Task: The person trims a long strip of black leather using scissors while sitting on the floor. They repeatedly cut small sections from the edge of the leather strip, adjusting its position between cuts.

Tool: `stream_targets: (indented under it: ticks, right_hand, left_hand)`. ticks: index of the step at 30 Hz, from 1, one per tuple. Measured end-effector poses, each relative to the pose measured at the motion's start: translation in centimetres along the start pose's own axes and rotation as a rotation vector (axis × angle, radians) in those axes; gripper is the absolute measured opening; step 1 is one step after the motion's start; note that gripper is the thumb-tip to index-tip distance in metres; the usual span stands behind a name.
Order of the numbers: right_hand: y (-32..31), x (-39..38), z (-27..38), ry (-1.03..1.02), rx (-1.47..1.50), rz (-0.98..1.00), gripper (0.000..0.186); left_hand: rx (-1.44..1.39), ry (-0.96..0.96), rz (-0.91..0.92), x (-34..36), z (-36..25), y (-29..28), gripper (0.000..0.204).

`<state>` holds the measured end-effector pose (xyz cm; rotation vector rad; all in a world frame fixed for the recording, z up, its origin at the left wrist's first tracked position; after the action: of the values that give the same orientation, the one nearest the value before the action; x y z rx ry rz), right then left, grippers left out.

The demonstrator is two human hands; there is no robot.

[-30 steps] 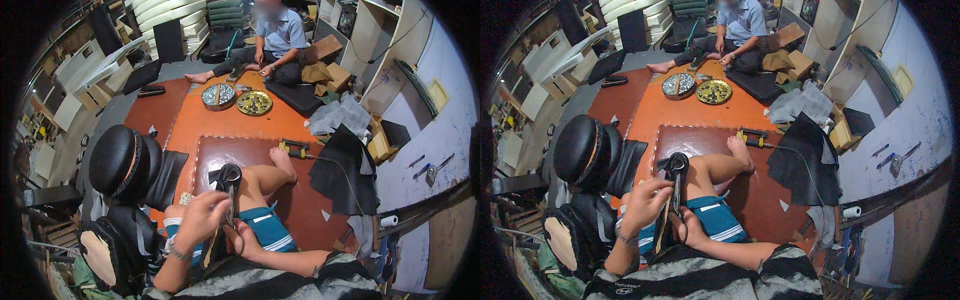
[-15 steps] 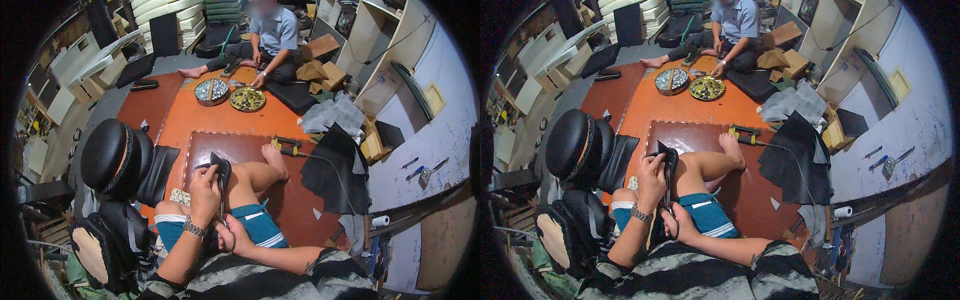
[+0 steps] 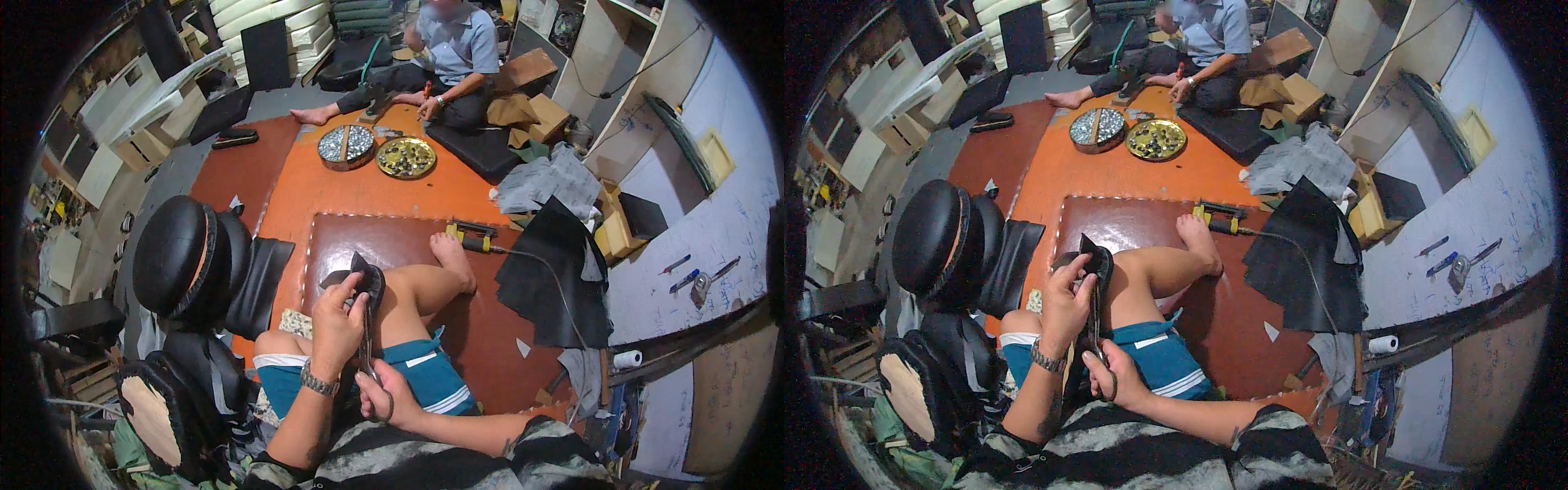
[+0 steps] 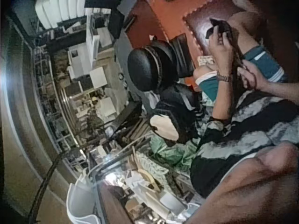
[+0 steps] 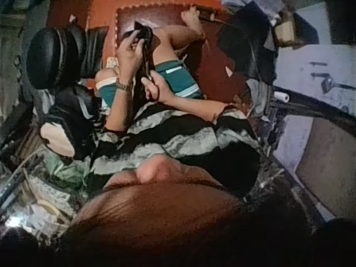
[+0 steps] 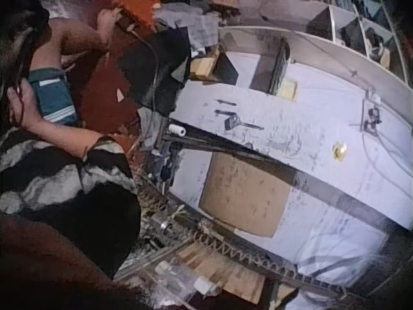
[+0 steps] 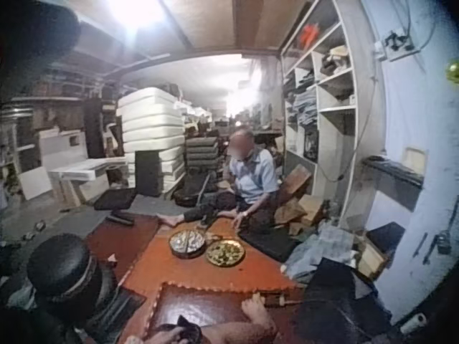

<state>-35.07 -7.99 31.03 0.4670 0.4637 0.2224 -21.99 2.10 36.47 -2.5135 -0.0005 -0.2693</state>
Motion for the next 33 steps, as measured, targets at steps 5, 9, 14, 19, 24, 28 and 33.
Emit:
stream_targets:
  ticks: [5,9,14,19,24,28,33]
  right_hand:
    - [0.0,-0.2,0.2,-0.009,0.032,0.025,0.029]
    - [0.1,-0.1,0.4,-0.022,0.162,0.047,0.027]
    - [0.4,-0.2,0.7,-0.034,0.232,0.0,0.023]
    - [0.8,-0.7,1.1,-0.084,0.116,-0.071,0.028]
    - [0.7,-0.8,1.3,-0.146,0.015,-0.091,0.026]
    - [0.5,-0.7,1.1,-0.161,-0.061,-0.12,0.028]
    - [0.3,-0.4,1.1,-0.123,-0.076,-0.126,0.038]
  left_hand:
    - [-0.491,-0.213,0.041,0.0,1.3,0.5,0.035]
    - [-0.784,-0.305,0.02,-0.5,2.1,1.0,0.035]
    - [-0.757,-0.26,0.006,-2.1,1.8,1.5,0.032]
    - [-0.764,-0.237,-0.014,-3.0,1.6,1.5,0.022]
    - [-0.706,-0.277,0.008,-2.8,1.0,1.3,0.024]
    - [-0.207,-0.16,-0.07,-2.2,-0.4,1.3,0.023]
    - [0.003,-0.161,-0.134,-0.5,-0.6,1.1,0.031]
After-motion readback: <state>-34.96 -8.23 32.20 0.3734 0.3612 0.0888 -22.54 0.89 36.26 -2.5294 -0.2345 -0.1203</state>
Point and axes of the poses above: each hand's wrist, its own x-axis towards the middle knuckle, its own y-axis out of the palm, z = x × y, the point moved 2 cm from there along x, towards the middle knuckle
